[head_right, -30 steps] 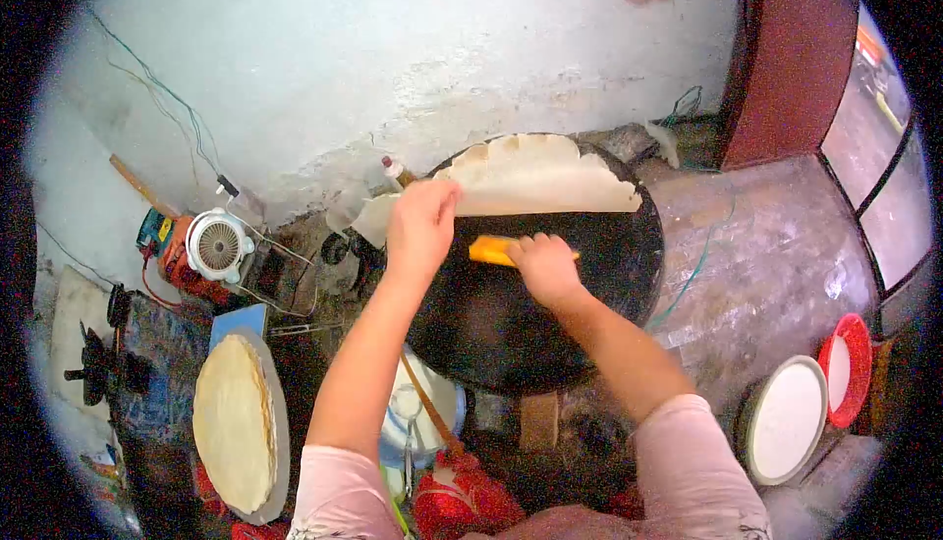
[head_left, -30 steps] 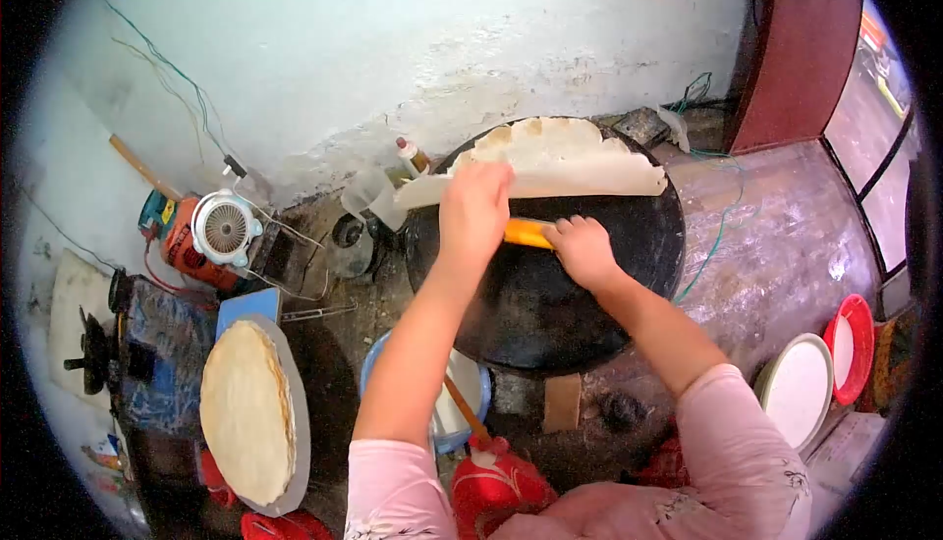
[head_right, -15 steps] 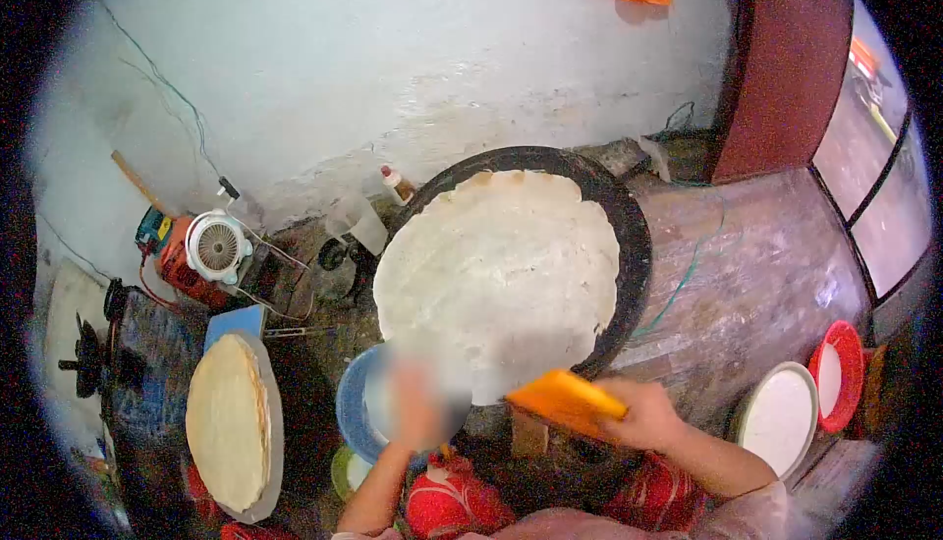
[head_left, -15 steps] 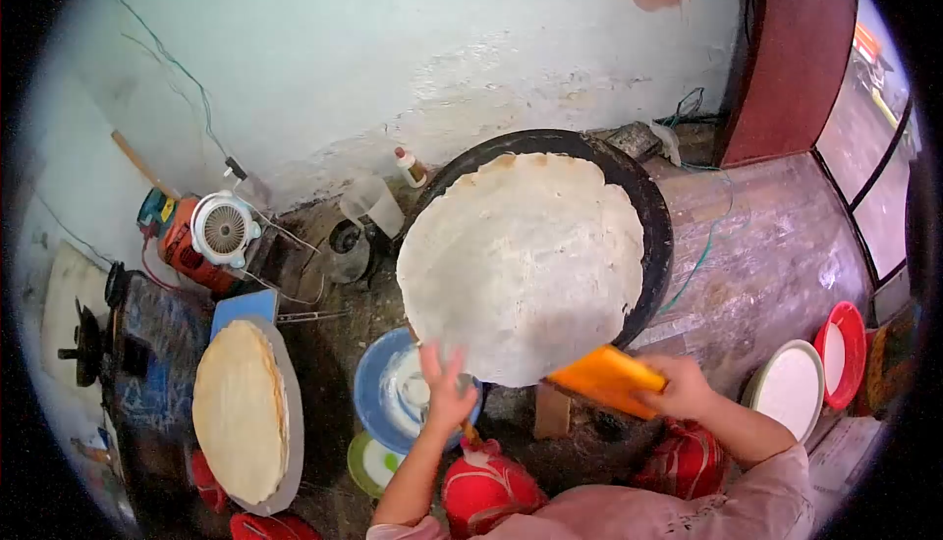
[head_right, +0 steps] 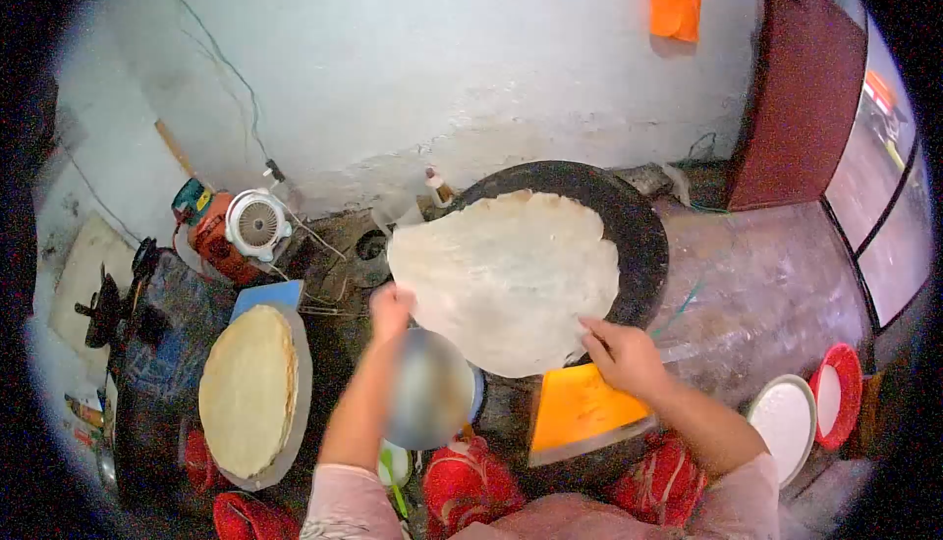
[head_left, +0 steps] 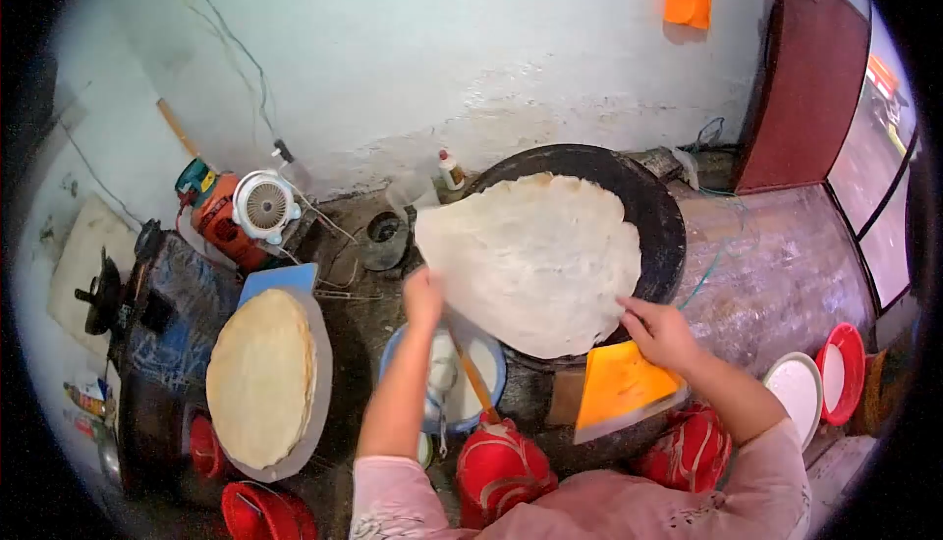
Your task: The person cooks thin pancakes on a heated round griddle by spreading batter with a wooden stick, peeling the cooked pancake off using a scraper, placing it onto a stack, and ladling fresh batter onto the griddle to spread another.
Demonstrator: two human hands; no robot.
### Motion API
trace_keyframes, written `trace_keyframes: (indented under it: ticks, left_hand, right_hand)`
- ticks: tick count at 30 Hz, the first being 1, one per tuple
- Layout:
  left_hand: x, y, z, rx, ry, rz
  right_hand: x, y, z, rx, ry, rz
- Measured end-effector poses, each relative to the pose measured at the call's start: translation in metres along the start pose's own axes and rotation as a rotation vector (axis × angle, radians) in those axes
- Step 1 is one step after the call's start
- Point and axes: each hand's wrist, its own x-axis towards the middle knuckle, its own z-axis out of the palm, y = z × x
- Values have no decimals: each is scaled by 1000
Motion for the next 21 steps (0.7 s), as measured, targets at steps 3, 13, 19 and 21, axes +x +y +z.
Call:
trace_keyframes:
  ticks: [3, 13, 19, 21]
  left_hand:
    - [29, 106, -74, 124, -115, 220]
    - [-14, 202, -252, 3, -184, 256]
    - [10, 75, -294, 155, -6, 85]
    - [25, 35, -307, 222, 94, 58]
  right_hand:
    - [42, -15, 8, -111, 55, -141]
    - [228, -71, 41, -13, 341, -109]
    - [251, -136, 71, -212, -51, -177]
    - [269, -171, 80, -279, -71, -286]
